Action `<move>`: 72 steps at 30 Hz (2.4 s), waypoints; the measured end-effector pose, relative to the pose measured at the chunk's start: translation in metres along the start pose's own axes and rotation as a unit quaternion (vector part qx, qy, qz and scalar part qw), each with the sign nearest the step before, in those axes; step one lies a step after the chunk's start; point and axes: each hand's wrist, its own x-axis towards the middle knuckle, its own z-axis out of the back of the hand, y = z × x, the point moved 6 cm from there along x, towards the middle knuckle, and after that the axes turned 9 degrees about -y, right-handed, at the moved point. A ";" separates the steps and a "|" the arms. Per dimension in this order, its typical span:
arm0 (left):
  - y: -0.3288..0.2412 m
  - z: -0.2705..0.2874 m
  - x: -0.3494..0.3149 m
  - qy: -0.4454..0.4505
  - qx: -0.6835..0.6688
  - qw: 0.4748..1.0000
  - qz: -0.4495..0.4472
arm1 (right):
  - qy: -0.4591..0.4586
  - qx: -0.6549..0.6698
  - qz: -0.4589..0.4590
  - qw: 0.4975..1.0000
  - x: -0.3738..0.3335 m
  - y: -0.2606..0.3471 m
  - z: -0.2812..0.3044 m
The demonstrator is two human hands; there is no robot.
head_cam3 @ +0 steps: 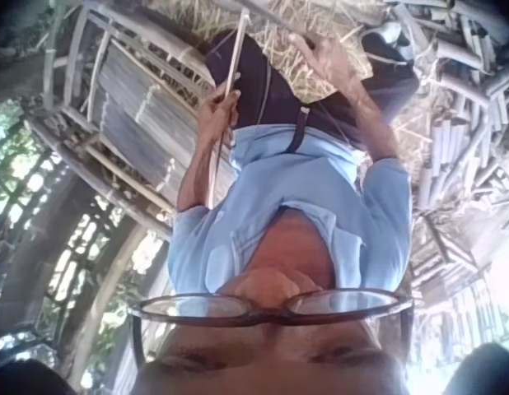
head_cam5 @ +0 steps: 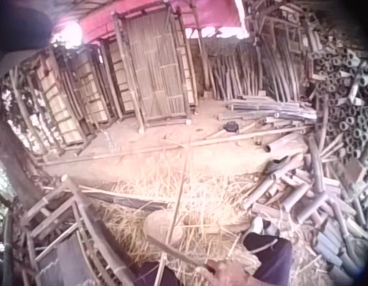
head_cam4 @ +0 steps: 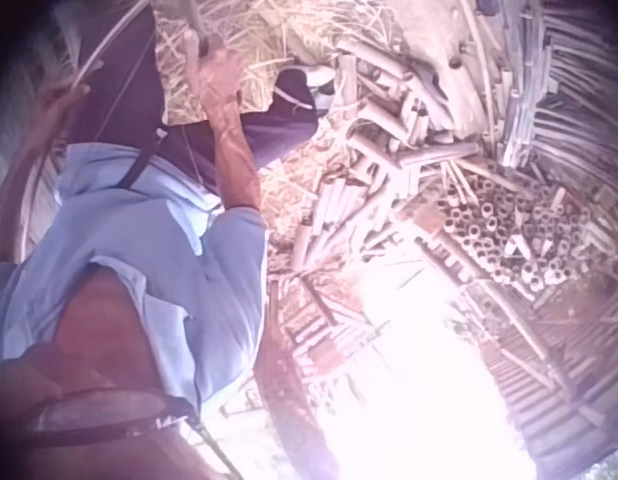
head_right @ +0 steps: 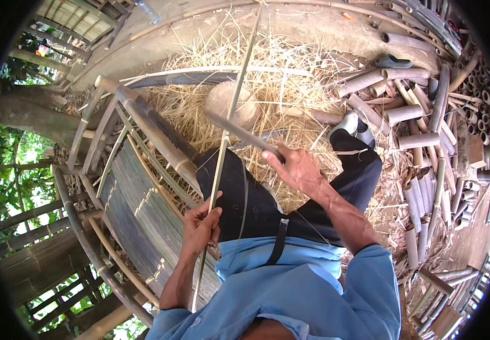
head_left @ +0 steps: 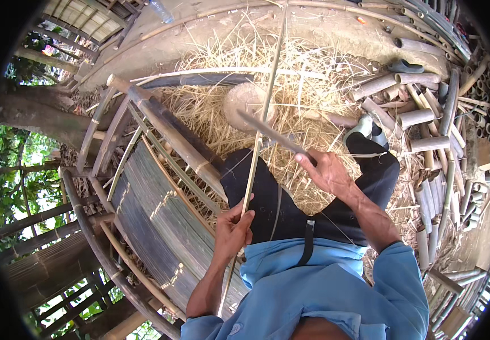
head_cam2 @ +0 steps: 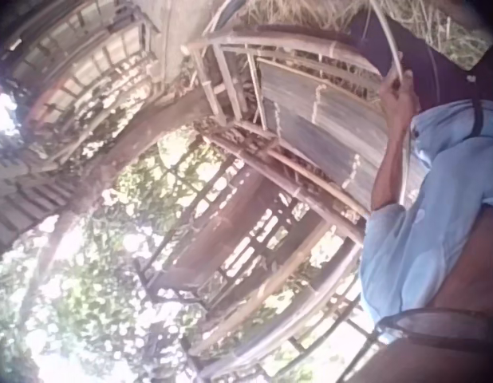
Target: The person shaves a long bamboo strip using a blade and then inserts it into a woven bamboo structure.
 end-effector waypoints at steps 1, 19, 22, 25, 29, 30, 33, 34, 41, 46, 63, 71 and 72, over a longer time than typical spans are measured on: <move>-0.001 -0.001 -0.004 -0.012 0.024 1.000 -0.017 | 0.005 0.001 -0.003 1.000 -0.008 -0.002 -0.006; 0.011 0.006 -0.031 -0.039 0.084 0.995 0.027 | 0.131 -0.068 0.070 0.987 -0.020 0.032 -0.034; 0.015 0.008 -0.039 -0.045 0.092 0.994 0.032 | 0.132 -0.069 0.070 0.986 -0.015 0.034 -0.022; 0.009 -0.003 -0.046 -0.009 0.093 0.993 0.076 | 0.070 -0.084 -0.056 0.992 0.021 -0.008 -0.013; 0.026 0.019 -0.057 -0.043 0.111 0.992 0.040 | 0.173 -0.138 0.140 0.965 -0.018 0.028 -0.032; 0.025 0.019 -0.060 -0.046 0.124 0.990 0.040 | 0.147 -0.106 0.099 0.979 -0.007 0.010 -0.027; 0.020 0.021 -0.078 -0.034 0.158 0.985 0.061 | 0.082 -0.101 0.043 0.991 0.044 -0.039 0.000; 0.026 0.027 -0.084 -0.027 0.206 0.978 0.027 | 0.065 -0.158 0.088 0.981 0.063 -0.063 -0.001; 0.007 0.037 -0.150 -0.028 0.196 0.980 0.033 | -0.116 -0.420 0.096 0.895 0.167 -0.235 0.064; 0.027 0.043 -0.114 -0.060 0.121 0.981 0.137 | -0.071 -0.105 0.002 0.992 0.108 -0.108 0.040; 0.001 -0.008 -0.030 -0.034 0.043 0.996 0.073 | 0.115 -0.011 0.070 0.991 -0.031 0.029 -0.027; 0.016 0.002 -0.044 -0.025 0.036 0.996 0.078 | 0.119 -0.089 0.131 0.980 -0.022 0.024 -0.026; 0.020 0.007 -0.051 -0.034 0.052 0.996 0.060 | -0.019 -0.088 0.259 0.962 -0.029 0.037 -0.019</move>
